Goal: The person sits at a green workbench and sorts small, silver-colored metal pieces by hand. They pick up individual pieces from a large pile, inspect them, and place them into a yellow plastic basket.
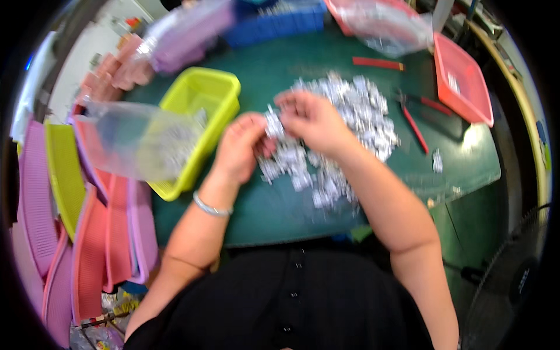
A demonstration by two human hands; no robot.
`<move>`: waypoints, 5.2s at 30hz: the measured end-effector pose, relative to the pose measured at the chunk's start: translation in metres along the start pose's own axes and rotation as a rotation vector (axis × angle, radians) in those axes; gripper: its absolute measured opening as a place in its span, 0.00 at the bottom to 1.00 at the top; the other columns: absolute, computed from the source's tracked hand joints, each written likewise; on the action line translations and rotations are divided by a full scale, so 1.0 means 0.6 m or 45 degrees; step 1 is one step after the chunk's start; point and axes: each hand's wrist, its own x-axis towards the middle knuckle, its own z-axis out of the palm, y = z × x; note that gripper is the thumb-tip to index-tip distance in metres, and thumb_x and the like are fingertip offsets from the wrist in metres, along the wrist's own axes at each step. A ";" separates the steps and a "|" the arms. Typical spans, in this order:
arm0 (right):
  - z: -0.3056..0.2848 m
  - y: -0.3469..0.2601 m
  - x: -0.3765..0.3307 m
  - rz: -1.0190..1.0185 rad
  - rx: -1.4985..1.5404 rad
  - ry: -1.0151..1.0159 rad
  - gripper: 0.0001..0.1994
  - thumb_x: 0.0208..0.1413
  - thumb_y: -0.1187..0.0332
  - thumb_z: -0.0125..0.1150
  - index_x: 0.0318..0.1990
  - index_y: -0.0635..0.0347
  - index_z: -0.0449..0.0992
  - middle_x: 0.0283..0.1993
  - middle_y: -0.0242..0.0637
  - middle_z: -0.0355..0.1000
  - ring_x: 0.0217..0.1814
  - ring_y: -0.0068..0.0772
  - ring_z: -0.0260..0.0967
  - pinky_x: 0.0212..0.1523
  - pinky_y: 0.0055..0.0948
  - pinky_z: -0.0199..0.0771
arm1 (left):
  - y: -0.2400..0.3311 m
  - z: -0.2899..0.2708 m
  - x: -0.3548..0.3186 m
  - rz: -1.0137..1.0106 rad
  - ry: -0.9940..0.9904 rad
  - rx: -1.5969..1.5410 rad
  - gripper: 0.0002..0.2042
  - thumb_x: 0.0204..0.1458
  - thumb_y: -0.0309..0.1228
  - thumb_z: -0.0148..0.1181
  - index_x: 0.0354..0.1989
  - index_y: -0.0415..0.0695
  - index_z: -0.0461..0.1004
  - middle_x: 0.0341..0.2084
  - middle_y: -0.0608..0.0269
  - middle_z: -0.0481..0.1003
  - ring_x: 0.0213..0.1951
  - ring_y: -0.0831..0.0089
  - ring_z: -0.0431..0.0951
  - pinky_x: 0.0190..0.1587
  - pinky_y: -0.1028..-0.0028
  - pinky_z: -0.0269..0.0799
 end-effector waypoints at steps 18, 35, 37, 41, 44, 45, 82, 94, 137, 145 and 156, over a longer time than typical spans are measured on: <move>0.010 -0.013 -0.006 0.050 0.021 0.013 0.16 0.50 0.77 0.54 0.48 0.66 0.66 0.33 0.31 0.68 0.31 0.21 0.65 0.34 0.20 0.67 | 0.009 -0.002 0.001 -0.053 0.013 -0.168 0.09 0.54 0.29 0.49 0.38 0.38 0.70 0.28 0.60 0.75 0.27 0.75 0.76 0.31 0.79 0.74; 0.007 -0.012 -0.006 0.094 0.159 0.037 0.18 0.48 0.77 0.55 0.48 0.70 0.64 0.29 0.33 0.68 0.28 0.21 0.66 0.31 0.20 0.68 | 0.011 -0.003 0.000 -0.094 0.007 -0.163 0.08 0.52 0.29 0.51 0.36 0.37 0.72 0.24 0.62 0.75 0.24 0.77 0.75 0.27 0.80 0.72; 0.007 -0.014 -0.007 0.108 0.187 0.041 0.18 0.48 0.77 0.56 0.47 0.70 0.65 0.29 0.33 0.68 0.28 0.21 0.66 0.31 0.21 0.68 | 0.012 -0.002 0.000 -0.112 0.023 -0.139 0.08 0.52 0.29 0.51 0.35 0.37 0.72 0.23 0.62 0.74 0.23 0.77 0.74 0.25 0.81 0.70; 0.002 -0.012 -0.007 0.162 0.182 -0.006 0.17 0.50 0.77 0.54 0.49 0.66 0.65 0.31 0.32 0.69 0.30 0.21 0.66 0.34 0.20 0.68 | 0.014 -0.001 -0.001 -0.128 0.027 -0.119 0.07 0.53 0.29 0.50 0.34 0.39 0.71 0.22 0.65 0.74 0.22 0.78 0.73 0.25 0.82 0.69; 0.001 -0.011 -0.006 0.165 0.182 -0.015 0.16 0.50 0.77 0.54 0.48 0.66 0.66 0.31 0.32 0.69 0.30 0.21 0.66 0.34 0.19 0.68 | 0.013 -0.003 0.000 -0.120 0.017 -0.134 0.08 0.52 0.29 0.50 0.34 0.38 0.71 0.22 0.63 0.74 0.22 0.78 0.74 0.24 0.81 0.69; 0.002 -0.012 -0.006 0.163 0.182 -0.018 0.16 0.50 0.77 0.54 0.48 0.66 0.66 0.31 0.32 0.69 0.30 0.21 0.66 0.34 0.19 0.68 | 0.014 -0.002 0.000 -0.122 0.022 -0.133 0.08 0.52 0.29 0.50 0.34 0.38 0.71 0.22 0.63 0.74 0.22 0.78 0.74 0.24 0.81 0.69; -0.009 -0.017 -0.010 -0.512 -1.405 -0.203 0.19 0.39 0.80 0.55 0.43 0.56 0.68 0.26 0.29 0.69 0.33 0.34 0.64 0.38 0.33 0.61 | 0.007 -0.016 0.013 -0.222 0.014 -0.367 0.20 0.57 0.41 0.42 0.46 0.34 0.64 0.38 0.49 0.70 0.39 0.63 0.73 0.45 0.69 0.70; -0.016 -0.025 -0.003 0.053 0.102 0.033 0.21 0.47 0.75 0.58 0.50 0.68 0.62 0.32 0.34 0.72 0.31 0.19 0.66 0.32 0.17 0.65 | 0.019 0.003 -0.005 -0.209 -0.151 0.031 0.07 0.53 0.31 0.50 0.35 0.41 0.70 0.25 0.63 0.74 0.26 0.79 0.73 0.26 0.84 0.67; -0.034 -0.007 0.001 -0.501 -1.276 0.079 0.18 0.43 0.80 0.50 0.45 0.58 0.69 0.32 0.34 0.70 0.36 0.31 0.66 0.39 0.29 0.65 | 0.013 -0.014 0.006 -0.285 -0.309 -0.493 0.13 0.55 0.30 0.40 0.44 0.34 0.65 0.33 0.48 0.73 0.31 0.65 0.76 0.33 0.72 0.75; -0.023 -0.016 -0.010 -0.465 -1.636 -0.151 0.23 0.35 0.77 0.57 0.45 0.55 0.70 0.33 0.30 0.71 0.44 0.35 0.62 0.48 0.36 0.56 | 0.008 -0.028 0.009 -0.259 -0.086 -0.520 0.09 0.53 0.34 0.49 0.33 0.41 0.69 0.25 0.58 0.73 0.32 0.64 0.75 0.33 0.72 0.74; -0.007 -0.006 -0.010 -0.471 -1.707 -0.214 0.23 0.38 0.74 0.59 0.47 0.55 0.69 0.34 0.33 0.71 0.44 0.36 0.61 0.46 0.36 0.58 | 0.012 -0.014 0.006 -0.278 0.124 -0.231 0.07 0.53 0.35 0.52 0.31 0.45 0.69 0.19 0.69 0.69 0.22 0.80 0.69 0.22 0.82 0.62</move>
